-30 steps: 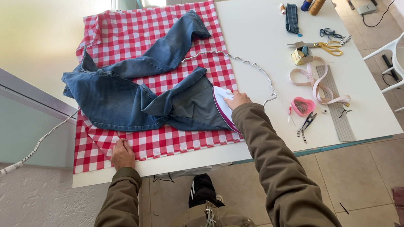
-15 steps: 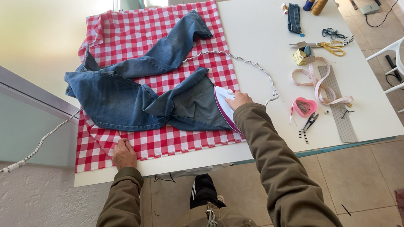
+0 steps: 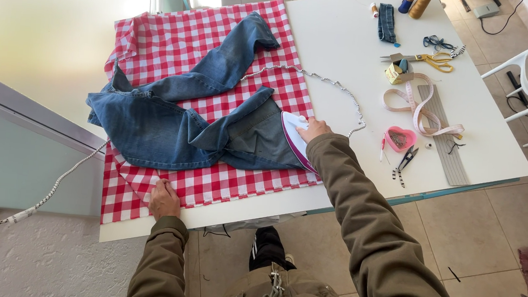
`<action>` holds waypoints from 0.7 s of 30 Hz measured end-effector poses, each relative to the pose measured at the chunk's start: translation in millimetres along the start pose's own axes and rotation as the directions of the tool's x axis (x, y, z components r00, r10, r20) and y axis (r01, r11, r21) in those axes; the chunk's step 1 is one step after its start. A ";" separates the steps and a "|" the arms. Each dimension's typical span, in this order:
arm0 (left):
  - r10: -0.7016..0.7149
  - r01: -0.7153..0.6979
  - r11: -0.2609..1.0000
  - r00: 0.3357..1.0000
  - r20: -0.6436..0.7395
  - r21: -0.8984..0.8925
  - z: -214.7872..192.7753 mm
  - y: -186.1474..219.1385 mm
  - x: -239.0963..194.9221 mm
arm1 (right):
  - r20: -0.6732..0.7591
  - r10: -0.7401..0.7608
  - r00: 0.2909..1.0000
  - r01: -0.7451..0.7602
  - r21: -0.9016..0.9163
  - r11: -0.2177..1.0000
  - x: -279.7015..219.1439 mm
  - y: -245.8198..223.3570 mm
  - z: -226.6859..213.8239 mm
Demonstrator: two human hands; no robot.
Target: The person irons a pair of blue jeans laid on a red-and-white checkered cloth on a white table. They use a white and pink iron, moving it back and forth over the denim while holding the fabric with the other hand. The person adjusts the jeans and the cloth during the process.
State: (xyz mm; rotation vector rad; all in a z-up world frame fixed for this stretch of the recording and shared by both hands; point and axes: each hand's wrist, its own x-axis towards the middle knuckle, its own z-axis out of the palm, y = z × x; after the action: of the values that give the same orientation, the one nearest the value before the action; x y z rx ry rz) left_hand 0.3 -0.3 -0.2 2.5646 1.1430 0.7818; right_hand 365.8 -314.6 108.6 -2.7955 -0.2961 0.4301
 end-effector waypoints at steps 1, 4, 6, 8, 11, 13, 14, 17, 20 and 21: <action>0.001 -0.001 1.000 1.000 0.002 0.002 0.5 -1.5 -0.9 | 0.002 0.001 1.000 -0.001 0.001 1.000 -1.9 -0.8 0.1; 0.004 -0.004 1.000 1.000 -0.002 -0.004 1.9 -1.4 1.1 | 0.010 0.024 1.000 -0.024 0.007 1.000 -3.0 -3.2 -3.5; 0.010 -0.010 1.000 1.000 -0.005 -0.008 -0.8 0.1 1.1 | 0.012 0.017 1.000 -0.017 0.010 1.000 -3.4 -2.4 -3.6; 0.013 -0.013 1.000 1.000 -0.008 -0.015 -1.4 -0.1 -0.4 | 0.003 0.004 1.000 -0.004 0.014 1.000 -0.6 0.7 0.7; 0.012 -0.013 1.000 1.000 -0.009 -0.022 0.0 -0.7 -0.3 | -0.010 -0.010 1.000 0.011 0.015 1.000 1.4 1.8 1.8; 0.008 -0.008 1.000 1.000 -0.004 -0.021 -0.3 -1.0 0.8 | -0.012 -0.011 1.000 0.011 0.011 1.000 2.0 0.9 1.9; 0.003 -0.004 1.000 1.000 -0.002 -0.010 -1.1 -0.5 0.8 | 0.003 0.005 1.000 -0.005 0.007 1.000 2.8 0.3 1.9; 0.001 -0.001 1.000 1.000 0.003 0.001 -0.6 0.5 -0.4 | 0.009 0.014 1.000 -0.014 0.008 1.000 1.3 0.7 0.9; 0.009 -0.009 1.000 1.000 -0.005 -0.003 2.2 -2.4 -0.6 | 0.013 0.021 1.000 -0.022 0.010 1.000 -1.1 -1.8 -0.7; 0.013 -0.013 1.000 1.000 -0.013 -0.011 3.6 -3.7 -0.9 | 0.027 0.038 0.999 -0.038 0.005 0.999 -1.1 -3.7 -1.8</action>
State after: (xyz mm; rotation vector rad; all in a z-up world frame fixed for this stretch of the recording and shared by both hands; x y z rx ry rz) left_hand -0.5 1.5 -5.0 2.5643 1.1236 0.8065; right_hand 364.8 -311.8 111.7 -2.7959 -0.2476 0.4773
